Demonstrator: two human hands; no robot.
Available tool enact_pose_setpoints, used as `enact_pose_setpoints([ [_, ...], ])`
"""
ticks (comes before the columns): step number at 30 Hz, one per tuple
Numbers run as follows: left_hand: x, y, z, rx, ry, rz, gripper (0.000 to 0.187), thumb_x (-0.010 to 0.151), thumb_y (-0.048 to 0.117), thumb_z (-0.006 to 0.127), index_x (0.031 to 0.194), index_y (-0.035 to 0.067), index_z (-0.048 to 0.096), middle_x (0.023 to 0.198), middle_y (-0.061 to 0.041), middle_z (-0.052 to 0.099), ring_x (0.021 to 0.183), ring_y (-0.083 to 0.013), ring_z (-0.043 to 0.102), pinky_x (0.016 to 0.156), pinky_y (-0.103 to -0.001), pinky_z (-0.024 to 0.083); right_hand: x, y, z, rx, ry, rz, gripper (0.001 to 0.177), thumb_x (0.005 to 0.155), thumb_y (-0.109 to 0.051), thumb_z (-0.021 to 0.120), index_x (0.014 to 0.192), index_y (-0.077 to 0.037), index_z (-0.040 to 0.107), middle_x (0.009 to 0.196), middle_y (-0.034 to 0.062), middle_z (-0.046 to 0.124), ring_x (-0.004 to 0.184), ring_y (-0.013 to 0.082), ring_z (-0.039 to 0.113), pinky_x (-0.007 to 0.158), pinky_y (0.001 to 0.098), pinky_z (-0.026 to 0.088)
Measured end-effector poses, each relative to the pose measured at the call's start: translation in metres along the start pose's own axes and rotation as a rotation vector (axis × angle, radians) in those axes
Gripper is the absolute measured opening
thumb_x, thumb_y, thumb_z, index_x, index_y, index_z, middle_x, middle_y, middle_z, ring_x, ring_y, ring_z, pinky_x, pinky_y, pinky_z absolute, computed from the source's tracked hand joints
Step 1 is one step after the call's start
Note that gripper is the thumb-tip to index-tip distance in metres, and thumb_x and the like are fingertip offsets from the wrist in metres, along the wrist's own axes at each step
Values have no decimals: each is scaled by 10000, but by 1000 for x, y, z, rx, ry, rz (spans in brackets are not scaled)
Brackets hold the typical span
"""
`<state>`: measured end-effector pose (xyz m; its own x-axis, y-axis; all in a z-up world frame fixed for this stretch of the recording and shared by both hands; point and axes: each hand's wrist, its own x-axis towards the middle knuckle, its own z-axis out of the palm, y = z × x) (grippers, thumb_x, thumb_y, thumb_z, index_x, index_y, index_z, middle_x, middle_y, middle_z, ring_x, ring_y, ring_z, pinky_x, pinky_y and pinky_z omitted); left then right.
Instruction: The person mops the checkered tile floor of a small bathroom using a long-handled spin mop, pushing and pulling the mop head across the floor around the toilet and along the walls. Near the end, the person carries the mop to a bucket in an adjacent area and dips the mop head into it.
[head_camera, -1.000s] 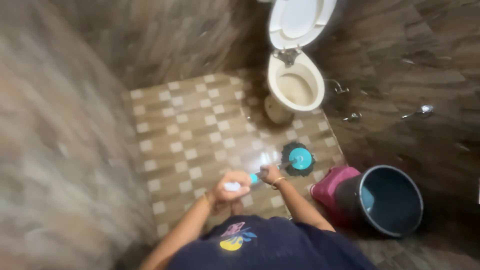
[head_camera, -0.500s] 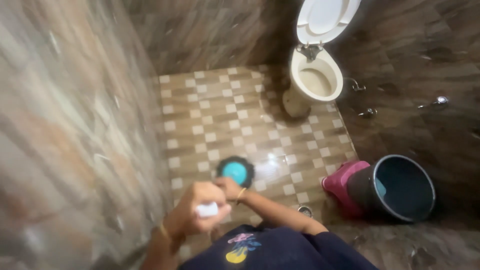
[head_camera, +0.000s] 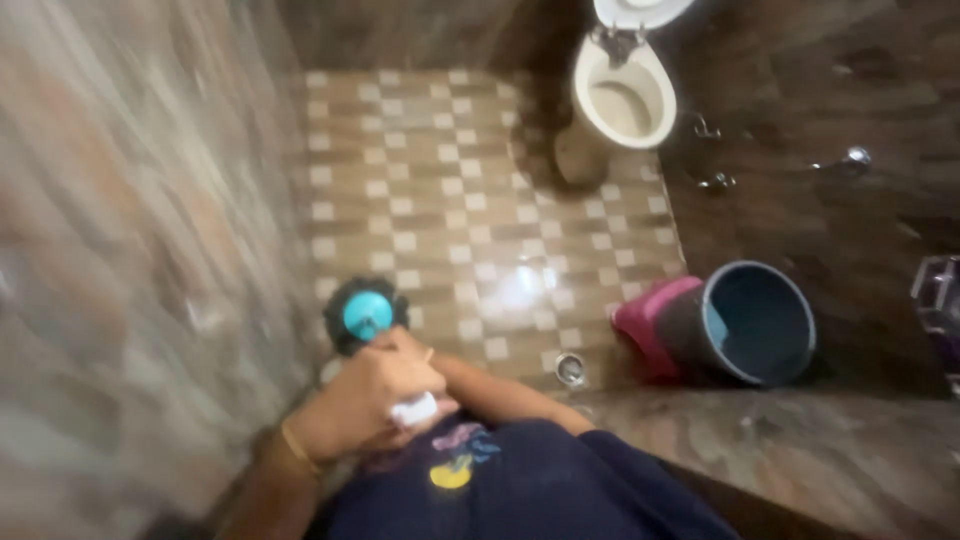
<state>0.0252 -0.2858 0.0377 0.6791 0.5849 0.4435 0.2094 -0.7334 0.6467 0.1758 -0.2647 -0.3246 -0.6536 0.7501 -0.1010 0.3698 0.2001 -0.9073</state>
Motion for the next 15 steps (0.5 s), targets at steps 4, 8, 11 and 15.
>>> enact_pose_setpoints([
  [4,-18,24,22,-61,-24,-26,144,845,211,769,794,110,679,775,-110,687,721,-347,669,682,-390,536,-14,-4,-17,-32,-40,-28,294,784,-190,784,1031,-31,773,994,159,780,889,241,750,809,383,580],
  [8,-48,46,39,-120,5,-138,210,800,175,848,755,78,667,719,-124,684,659,-316,665,600,-376,531,-56,-21,-6,0,-99,-22,305,777,-185,795,1036,-25,778,997,161,785,893,229,753,815,377,584],
  [11,-61,38,51,-199,-4,-165,142,813,130,828,801,65,703,744,-111,710,652,-254,692,594,-360,540,-80,-35,-10,-17,-66,22,338,756,-187,795,1055,-29,770,994,178,781,892,243,756,808,384,578],
  [15,-83,21,77,-251,86,-55,106,823,123,802,882,62,740,882,-102,764,771,-215,735,691,-337,574,-126,-18,3,-18,123,67,411,775,-191,739,1164,-58,736,1050,205,759,954,300,749,832,399,565],
])
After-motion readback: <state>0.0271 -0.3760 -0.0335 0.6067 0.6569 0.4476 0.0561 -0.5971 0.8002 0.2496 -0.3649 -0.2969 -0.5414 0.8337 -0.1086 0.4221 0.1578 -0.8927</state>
